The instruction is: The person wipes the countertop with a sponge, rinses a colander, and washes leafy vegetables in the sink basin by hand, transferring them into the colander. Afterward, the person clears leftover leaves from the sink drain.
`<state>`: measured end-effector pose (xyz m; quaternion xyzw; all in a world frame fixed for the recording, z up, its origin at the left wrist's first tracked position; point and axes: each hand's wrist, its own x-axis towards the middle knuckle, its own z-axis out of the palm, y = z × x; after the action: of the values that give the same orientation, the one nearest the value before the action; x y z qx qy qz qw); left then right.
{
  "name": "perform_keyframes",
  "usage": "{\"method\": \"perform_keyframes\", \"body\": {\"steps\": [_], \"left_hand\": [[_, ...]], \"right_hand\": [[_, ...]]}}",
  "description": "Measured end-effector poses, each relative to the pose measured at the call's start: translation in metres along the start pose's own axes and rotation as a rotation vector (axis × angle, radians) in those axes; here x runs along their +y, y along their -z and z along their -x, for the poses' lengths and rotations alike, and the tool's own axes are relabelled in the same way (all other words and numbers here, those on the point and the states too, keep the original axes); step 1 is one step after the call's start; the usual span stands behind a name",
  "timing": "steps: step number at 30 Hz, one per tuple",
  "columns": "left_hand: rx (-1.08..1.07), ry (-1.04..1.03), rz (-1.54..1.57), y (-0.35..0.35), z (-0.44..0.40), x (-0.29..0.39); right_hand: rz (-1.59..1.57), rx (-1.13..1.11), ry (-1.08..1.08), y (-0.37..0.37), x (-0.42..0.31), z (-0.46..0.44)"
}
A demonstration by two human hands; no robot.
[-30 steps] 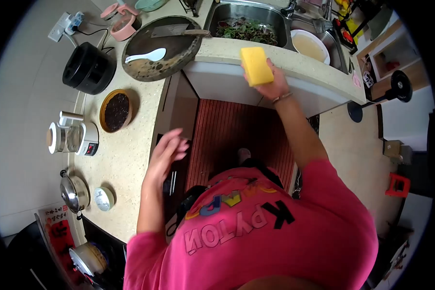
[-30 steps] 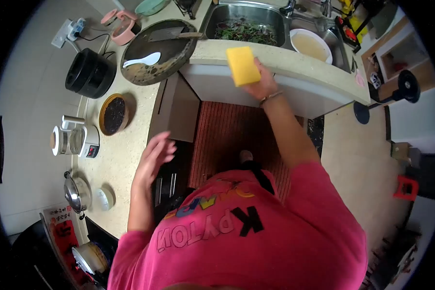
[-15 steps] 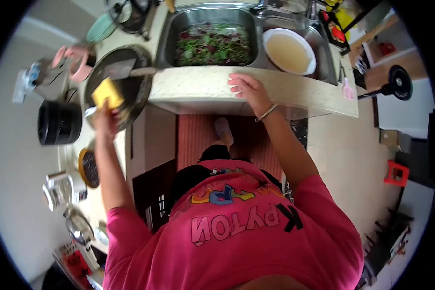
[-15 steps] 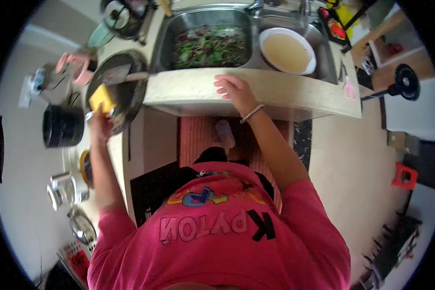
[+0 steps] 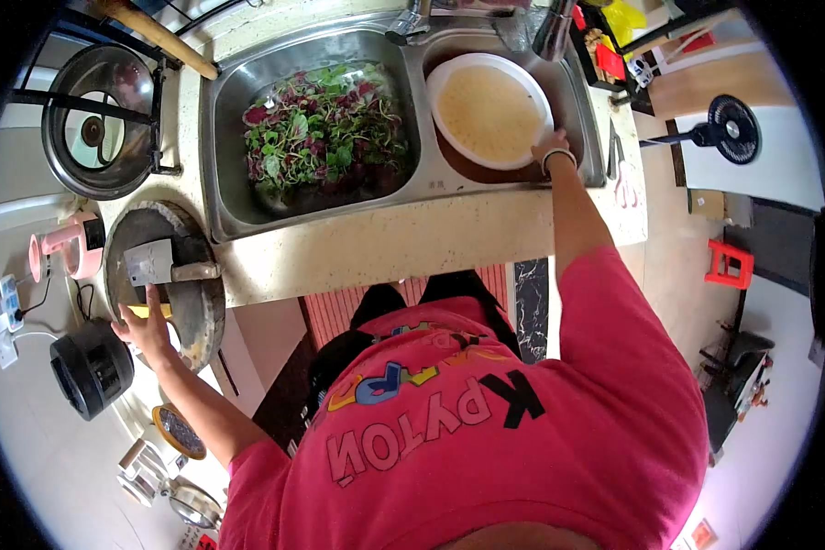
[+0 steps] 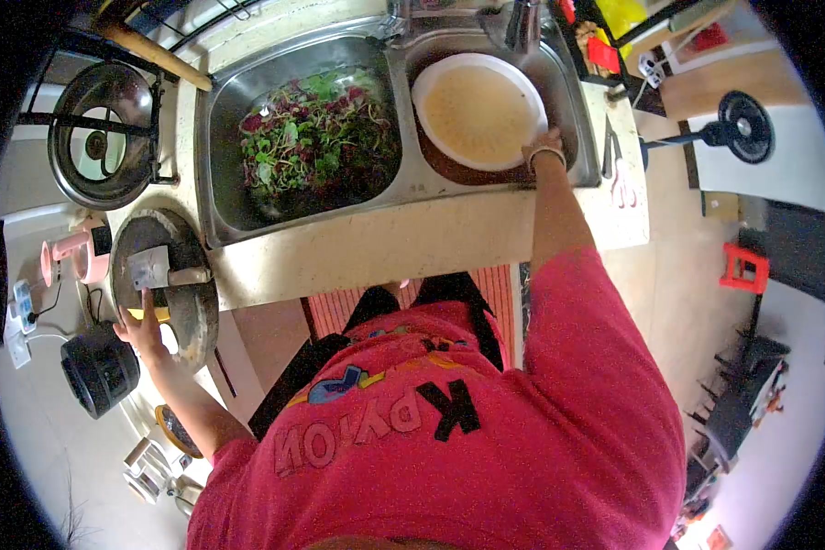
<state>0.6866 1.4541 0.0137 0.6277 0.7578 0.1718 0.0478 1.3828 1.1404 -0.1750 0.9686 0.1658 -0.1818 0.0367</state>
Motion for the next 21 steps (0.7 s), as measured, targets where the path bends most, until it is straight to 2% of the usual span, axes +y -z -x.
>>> {"method": "perform_keyframes", "body": {"steps": [2, 4, 5, 6, 7, 8, 9, 10, 12, 16, 19, 21], "left_hand": [[-0.036, 0.112, 0.092, 0.006, 0.005, 0.007], [-0.022, 0.042, 0.238, 0.018, 0.027, 0.008], [-0.021, 0.024, 0.134, 0.025, 0.043, 0.016], [-0.028, 0.006, 0.025, 0.036, 0.059, 0.022], [-0.097, -0.008, 0.18, 0.043, 0.084, 0.043], [-0.15, 0.086, 0.137, 0.045, 0.102, 0.06], [-0.191, 0.102, 0.209, 0.045, 0.119, 0.074], [-0.224, 0.082, 0.118, 0.04, 0.128, 0.077], [-0.192, -0.023, 0.308, 0.026, 0.151, 0.104], [-0.248, -0.223, 0.284, 0.0, 0.174, 0.161], [-0.348, -0.4, 0.373, -0.01, 0.191, 0.197], [-0.486, -0.471, 0.43, -0.021, 0.198, 0.208]], "right_hand": [[-0.423, -0.21, -0.326, -0.002, -0.012, -0.007], [-0.535, -0.355, -0.243, -0.082, 0.035, -0.092], [-0.521, -0.385, -0.201, -0.082, 0.03, -0.104], [-0.577, -0.404, -0.255, -0.077, 0.029, -0.099], [-0.632, -0.412, -0.308, -0.067, 0.029, -0.094], [-0.687, -0.416, -0.364, -0.054, 0.026, -0.091], [-0.63, -0.214, -0.325, -0.044, 0.023, -0.092], [-0.574, -0.008, -0.289, -0.03, 0.023, -0.088], [-0.679, 0.051, -0.009, 0.056, -0.004, -0.022], [-0.546, 0.115, -0.006, 0.089, -0.012, -0.04], [-0.56, 0.137, 0.115, 0.116, -0.012, -0.032], [-0.461, 0.277, 0.309, 0.137, -0.021, -0.008]]}}
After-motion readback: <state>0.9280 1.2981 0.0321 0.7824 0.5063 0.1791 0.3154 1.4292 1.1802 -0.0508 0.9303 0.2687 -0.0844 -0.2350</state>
